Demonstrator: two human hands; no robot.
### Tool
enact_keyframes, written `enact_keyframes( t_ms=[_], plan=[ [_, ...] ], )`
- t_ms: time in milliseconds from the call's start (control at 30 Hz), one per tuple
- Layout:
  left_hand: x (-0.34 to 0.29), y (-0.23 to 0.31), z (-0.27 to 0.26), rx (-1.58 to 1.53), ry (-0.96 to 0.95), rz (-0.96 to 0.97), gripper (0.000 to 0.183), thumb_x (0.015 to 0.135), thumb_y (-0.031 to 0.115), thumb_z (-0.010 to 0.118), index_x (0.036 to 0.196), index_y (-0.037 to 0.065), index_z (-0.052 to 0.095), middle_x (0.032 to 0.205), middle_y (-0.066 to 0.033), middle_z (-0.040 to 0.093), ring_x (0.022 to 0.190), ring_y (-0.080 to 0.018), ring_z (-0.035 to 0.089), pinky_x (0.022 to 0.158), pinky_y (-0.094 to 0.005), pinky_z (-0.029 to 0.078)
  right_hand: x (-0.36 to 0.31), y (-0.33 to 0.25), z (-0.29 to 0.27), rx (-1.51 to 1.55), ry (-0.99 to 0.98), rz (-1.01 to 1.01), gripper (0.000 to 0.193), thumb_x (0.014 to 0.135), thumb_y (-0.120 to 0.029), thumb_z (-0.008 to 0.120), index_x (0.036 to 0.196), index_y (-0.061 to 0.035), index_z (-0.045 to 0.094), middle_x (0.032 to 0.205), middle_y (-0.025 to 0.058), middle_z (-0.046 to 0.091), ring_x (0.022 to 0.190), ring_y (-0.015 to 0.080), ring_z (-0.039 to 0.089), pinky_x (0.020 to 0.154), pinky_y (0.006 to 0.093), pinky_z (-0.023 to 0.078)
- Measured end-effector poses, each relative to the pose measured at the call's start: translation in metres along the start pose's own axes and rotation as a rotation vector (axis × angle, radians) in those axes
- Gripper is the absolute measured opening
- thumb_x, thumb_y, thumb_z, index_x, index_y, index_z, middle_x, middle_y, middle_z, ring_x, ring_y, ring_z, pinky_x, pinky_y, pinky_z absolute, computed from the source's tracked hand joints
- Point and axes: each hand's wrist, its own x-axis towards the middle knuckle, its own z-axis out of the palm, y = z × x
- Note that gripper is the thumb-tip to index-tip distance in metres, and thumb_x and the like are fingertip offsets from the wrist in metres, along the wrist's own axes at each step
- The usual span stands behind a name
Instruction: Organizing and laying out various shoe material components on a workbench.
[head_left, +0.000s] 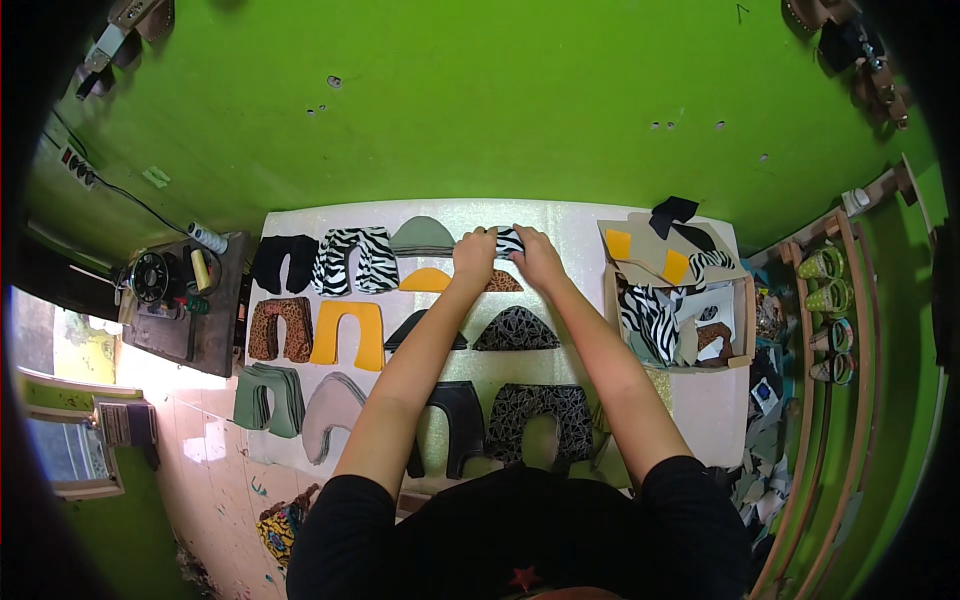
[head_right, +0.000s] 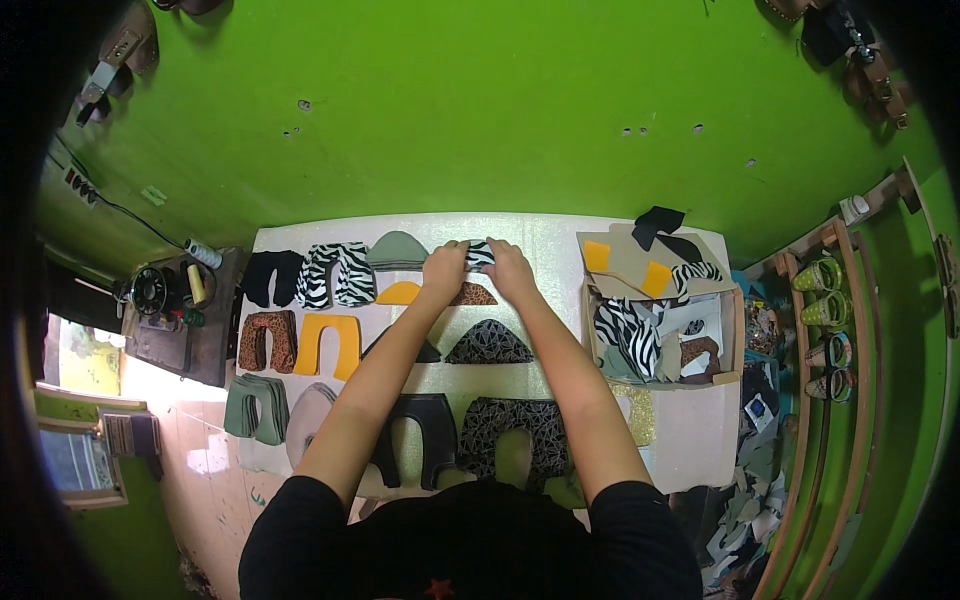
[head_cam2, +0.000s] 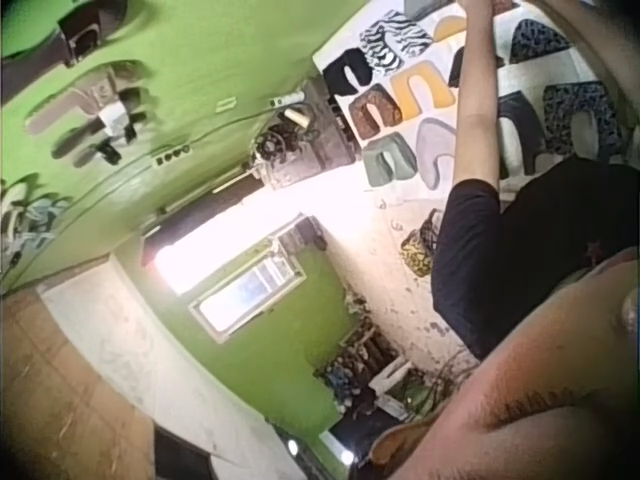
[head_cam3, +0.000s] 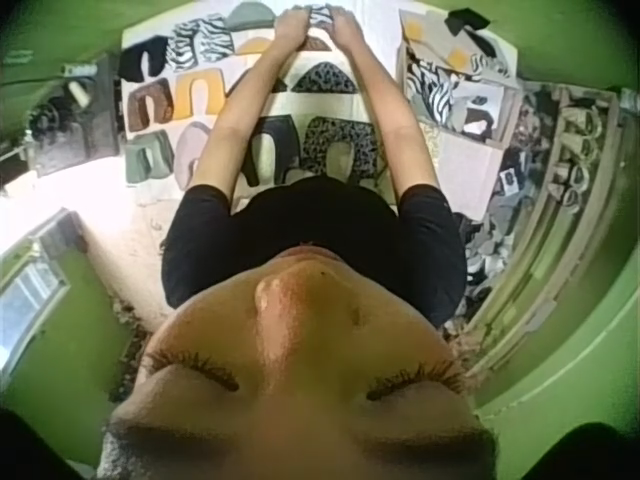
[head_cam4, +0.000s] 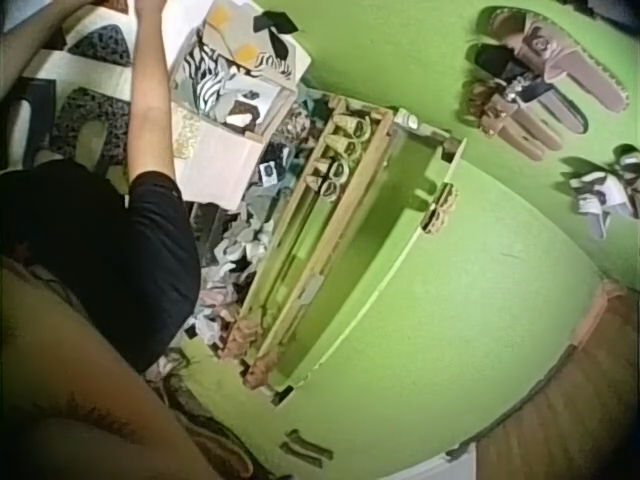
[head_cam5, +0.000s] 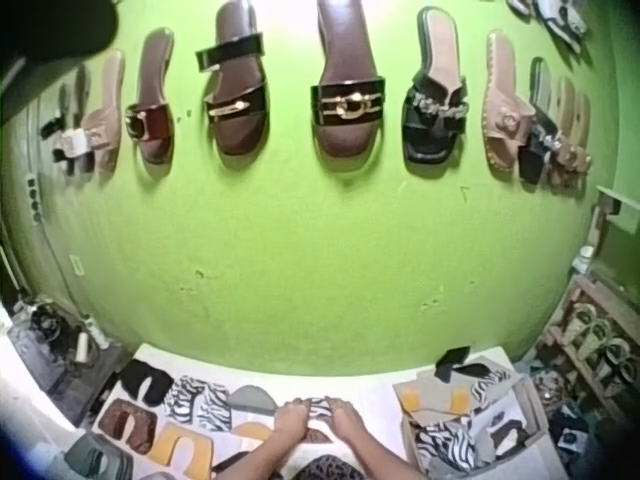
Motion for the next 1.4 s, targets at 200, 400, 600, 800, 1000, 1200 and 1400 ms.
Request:
enact_keyframes(
  t_ms=[200, 400, 600, 800, 1000, 1200, 1400],
  plan=[
    [-0.006, 0.007, -0.009, 0.012, 0.050, 0.027, 0.038, 0.067, 0.006, 0.063, 0.104, 0.005, 0.054, 0.105, -0.0155, 0.055, 0.089, -0.0300, 0.057, 0.073, -0.0364, 0.049, -0.011, -0.019, -0.008, -0.050, 0.050, 0.063, 0.055, 0.069, -0.012, 0.065, 0.119, -0.0001, 0.044, 0.114, 0.0184, 0.046, 0.101, 0.0352, 0.045, 0.087, 0.0398, 0.039],
    [-0.022, 0.028, -0.026, -0.020, 0.131, 0.034, 0.047, 0.063, 0.006, 0.066, 0.108, 0.006, 0.053, 0.115, -0.0199, 0.049, 0.101, -0.0337, 0.050, 0.082, -0.0382, 0.045, -0.064, -0.033, -0.026, 0.064, 0.272, 0.012, 0.045, 0.069, -0.012, 0.063, 0.111, -0.0015, 0.048, 0.113, 0.0181, 0.041, 0.105, 0.0357, 0.037, 0.090, 0.0425, 0.033],
    [-0.051, 0.091, -0.038, -0.169, 0.132, 0.197, 0.042, 0.067, 0.012, 0.066, 0.107, 0.008, 0.055, 0.116, -0.0186, 0.047, 0.106, -0.0316, 0.046, 0.084, -0.0399, 0.043, -0.128, -0.035, -0.074, 0.027, 0.438, -0.001, 0.031, 0.070, -0.010, 0.061, 0.100, -0.0064, 0.054, 0.110, 0.0153, 0.044, 0.104, 0.0348, 0.037, 0.091, 0.0430, 0.031],
    [-0.095, 0.165, -0.027, -0.285, 0.049, 0.399, 0.028, 0.076, 0.017, 0.057, 0.103, 0.009, 0.058, 0.117, -0.0202, 0.046, 0.112, -0.0375, 0.040, 0.094, -0.0439, 0.034, -0.183, 0.019, -0.125, -0.038, 0.683, 0.136, 0.024, 0.069, -0.007, 0.059, 0.093, -0.0075, 0.057, 0.100, 0.0119, 0.050, 0.100, 0.0320, 0.038, 0.089, 0.0411, 0.031],
    [-0.136, 0.218, -0.026, -0.287, -0.061, 0.407, 0.028, 0.079, 0.023, 0.054, 0.104, 0.012, 0.059, 0.129, -0.0182, 0.035, 0.125, -0.0363, 0.023, 0.098, -0.0548, 0.020, -0.216, 0.077, -0.153, -0.169, 0.363, 0.557, 0.055, 0.063, -0.029, 0.073, 0.108, -0.0072, 0.050, 0.107, 0.0192, 0.049, 0.104, 0.0373, 0.041, 0.090, 0.0428, 0.032],
    [-0.142, 0.242, -0.019, -0.220, -0.097, 0.430, 0.035, 0.083, 0.035, 0.047, 0.106, 0.010, 0.059, 0.130, -0.0117, 0.037, 0.130, -0.0315, 0.017, 0.095, -0.0650, 0.007, -0.215, 0.085, -0.160, -0.142, 0.038, 0.672, 0.088, 0.046, -0.027, 0.082, 0.118, -0.0014, 0.038, 0.112, 0.0289, 0.043, 0.102, 0.0435, 0.047, 0.086, 0.0424, 0.042],
    [-0.142, 0.267, -0.022, -0.081, -0.291, 0.347, 0.046, 0.087, 0.044, 0.037, 0.104, 0.009, 0.061, 0.113, -0.0114, 0.055, 0.124, -0.0329, 0.031, 0.092, -0.0690, -0.002, -0.202, 0.087, -0.157, -0.222, -0.065, 0.797, 0.082, 0.051, -0.024, 0.082, 0.118, -0.0049, 0.038, 0.114, 0.0219, 0.047, 0.105, 0.0365, 0.049, 0.087, 0.0411, 0.044]
  ],
)
